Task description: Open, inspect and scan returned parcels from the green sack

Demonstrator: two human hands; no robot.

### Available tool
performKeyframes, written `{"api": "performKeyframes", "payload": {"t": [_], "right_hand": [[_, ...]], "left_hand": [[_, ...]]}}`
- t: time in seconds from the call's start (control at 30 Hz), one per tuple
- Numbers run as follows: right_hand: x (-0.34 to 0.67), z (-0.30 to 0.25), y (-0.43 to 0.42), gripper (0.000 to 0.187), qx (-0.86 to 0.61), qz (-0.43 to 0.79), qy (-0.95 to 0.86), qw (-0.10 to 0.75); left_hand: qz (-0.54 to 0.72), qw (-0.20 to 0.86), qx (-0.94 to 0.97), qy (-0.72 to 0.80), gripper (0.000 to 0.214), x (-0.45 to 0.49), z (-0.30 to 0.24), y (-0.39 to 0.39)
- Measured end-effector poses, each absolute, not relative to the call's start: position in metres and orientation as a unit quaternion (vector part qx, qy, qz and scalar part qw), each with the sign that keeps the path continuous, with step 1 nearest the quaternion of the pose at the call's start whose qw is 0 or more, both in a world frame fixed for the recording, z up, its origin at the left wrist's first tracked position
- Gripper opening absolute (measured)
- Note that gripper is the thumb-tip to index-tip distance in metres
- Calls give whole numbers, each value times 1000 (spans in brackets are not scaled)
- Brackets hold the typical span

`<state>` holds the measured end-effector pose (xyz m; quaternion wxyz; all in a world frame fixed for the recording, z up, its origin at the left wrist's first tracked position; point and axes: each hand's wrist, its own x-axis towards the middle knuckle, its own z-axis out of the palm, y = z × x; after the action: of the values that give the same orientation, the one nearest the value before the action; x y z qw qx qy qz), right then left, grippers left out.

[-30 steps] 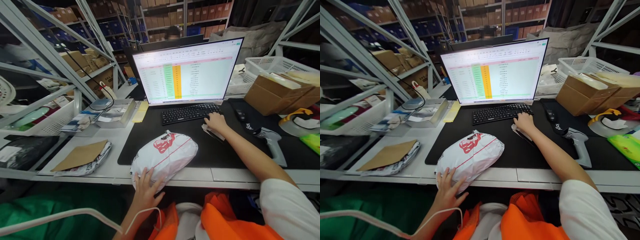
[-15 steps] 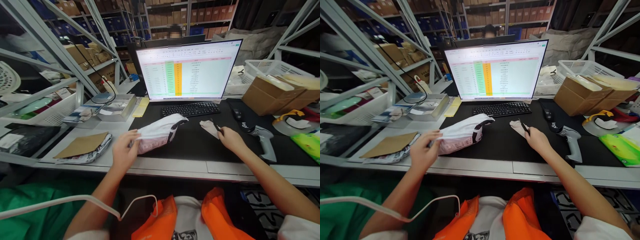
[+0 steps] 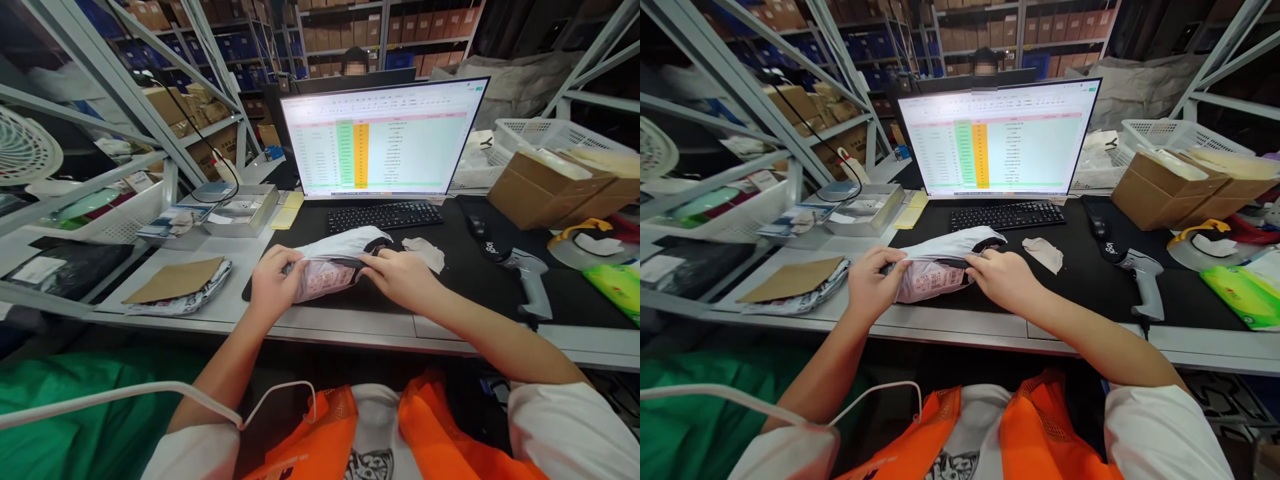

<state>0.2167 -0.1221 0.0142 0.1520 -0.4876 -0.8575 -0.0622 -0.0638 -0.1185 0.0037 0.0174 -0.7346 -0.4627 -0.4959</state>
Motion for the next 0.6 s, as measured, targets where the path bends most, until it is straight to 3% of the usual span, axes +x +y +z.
{"api": "performKeyframes", "payload": {"t": [0.17, 0.27, 0.43, 0.6], "right_hand": [[324, 5, -69, 38, -731, -74, -665, 136], [379, -12, -56, 41, -791, -18, -586, 174], [336, -25, -96, 43, -667, 64, -696, 258], [236, -2, -140, 46, -473, -36, -859, 191]], "left_hand": [[-473, 0, -731, -492, 17, -84, -3, -127], [-414, -16, -742, -527, 14, -93, 0, -124], [-382, -35, -767, -515, 16, -89, 2, -114], [-455, -32, -747, -483, 19, -76, -4, -117]]}}
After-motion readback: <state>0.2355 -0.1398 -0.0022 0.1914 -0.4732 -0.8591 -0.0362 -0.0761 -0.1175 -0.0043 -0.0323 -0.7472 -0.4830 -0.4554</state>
